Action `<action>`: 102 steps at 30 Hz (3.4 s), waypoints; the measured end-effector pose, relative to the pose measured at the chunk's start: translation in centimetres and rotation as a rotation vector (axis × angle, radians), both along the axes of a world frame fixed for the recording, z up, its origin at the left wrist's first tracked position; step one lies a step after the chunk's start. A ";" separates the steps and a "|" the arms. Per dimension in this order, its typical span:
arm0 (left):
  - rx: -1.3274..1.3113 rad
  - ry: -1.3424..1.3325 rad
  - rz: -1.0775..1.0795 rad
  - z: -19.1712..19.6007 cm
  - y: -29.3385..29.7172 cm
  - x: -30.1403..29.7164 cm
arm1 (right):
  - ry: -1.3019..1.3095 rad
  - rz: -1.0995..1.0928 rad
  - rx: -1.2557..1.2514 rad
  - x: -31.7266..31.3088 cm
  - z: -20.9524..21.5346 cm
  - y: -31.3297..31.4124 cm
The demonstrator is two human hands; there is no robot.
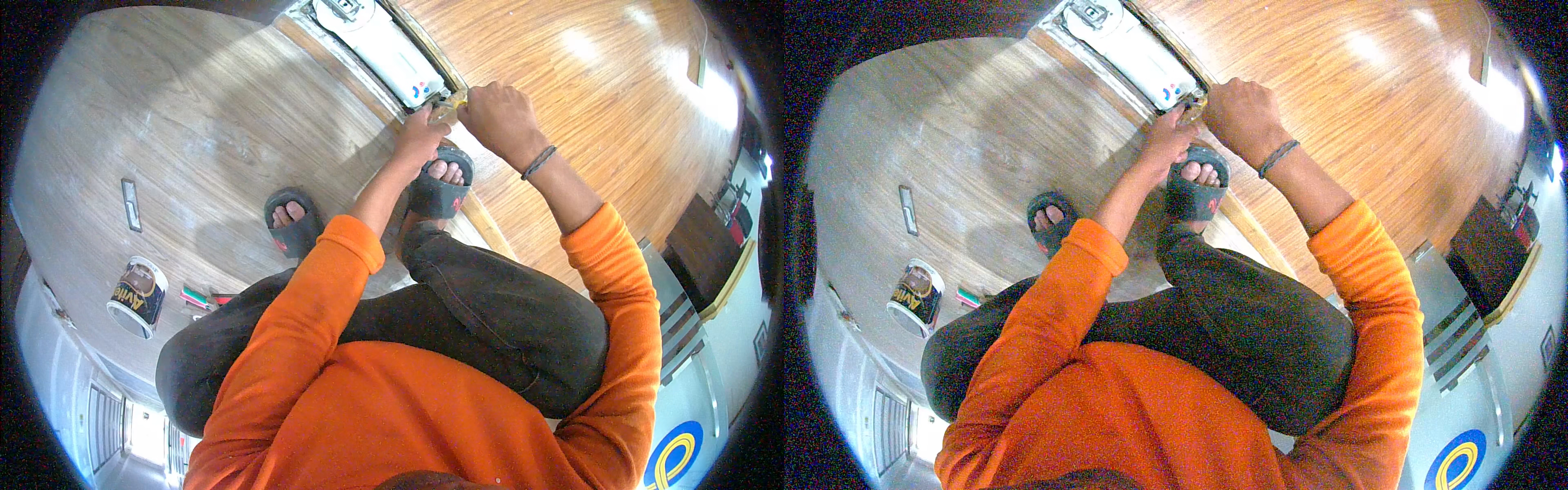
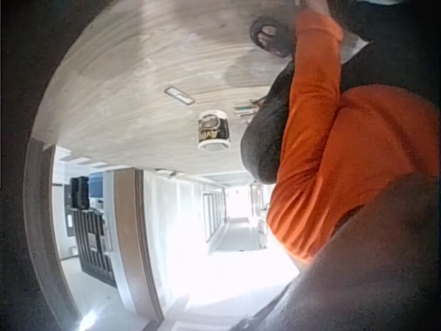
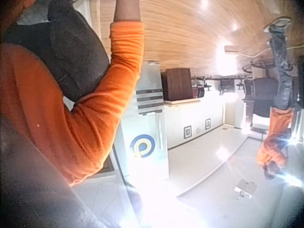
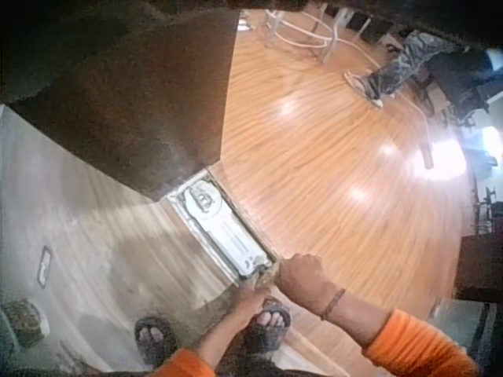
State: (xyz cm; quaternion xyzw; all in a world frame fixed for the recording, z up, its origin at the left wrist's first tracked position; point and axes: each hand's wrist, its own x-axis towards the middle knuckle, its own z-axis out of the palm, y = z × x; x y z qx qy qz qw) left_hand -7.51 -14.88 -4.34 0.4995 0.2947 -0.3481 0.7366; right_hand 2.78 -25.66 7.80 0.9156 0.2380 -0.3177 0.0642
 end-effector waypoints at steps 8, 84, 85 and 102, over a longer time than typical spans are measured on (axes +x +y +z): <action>-0.232 0.064 0.126 0.4 0.9 0.2 | 0.028 -0.002 -0.027 0.0 0.2 0.6; 0.371 -0.303 -0.203 0.0 -0.5 0.1 | -0.240 0.214 0.127 -1.6 0.5 1.4; 0.313 -0.278 -0.193 0.0 -0.3 0.2 | -0.200 0.187 0.116 -1.6 0.4 1.4; 0.244 -0.228 -0.142 -2.0 -0.7 -0.4 | -0.060 0.139 0.066 -1.2 0.7 2.0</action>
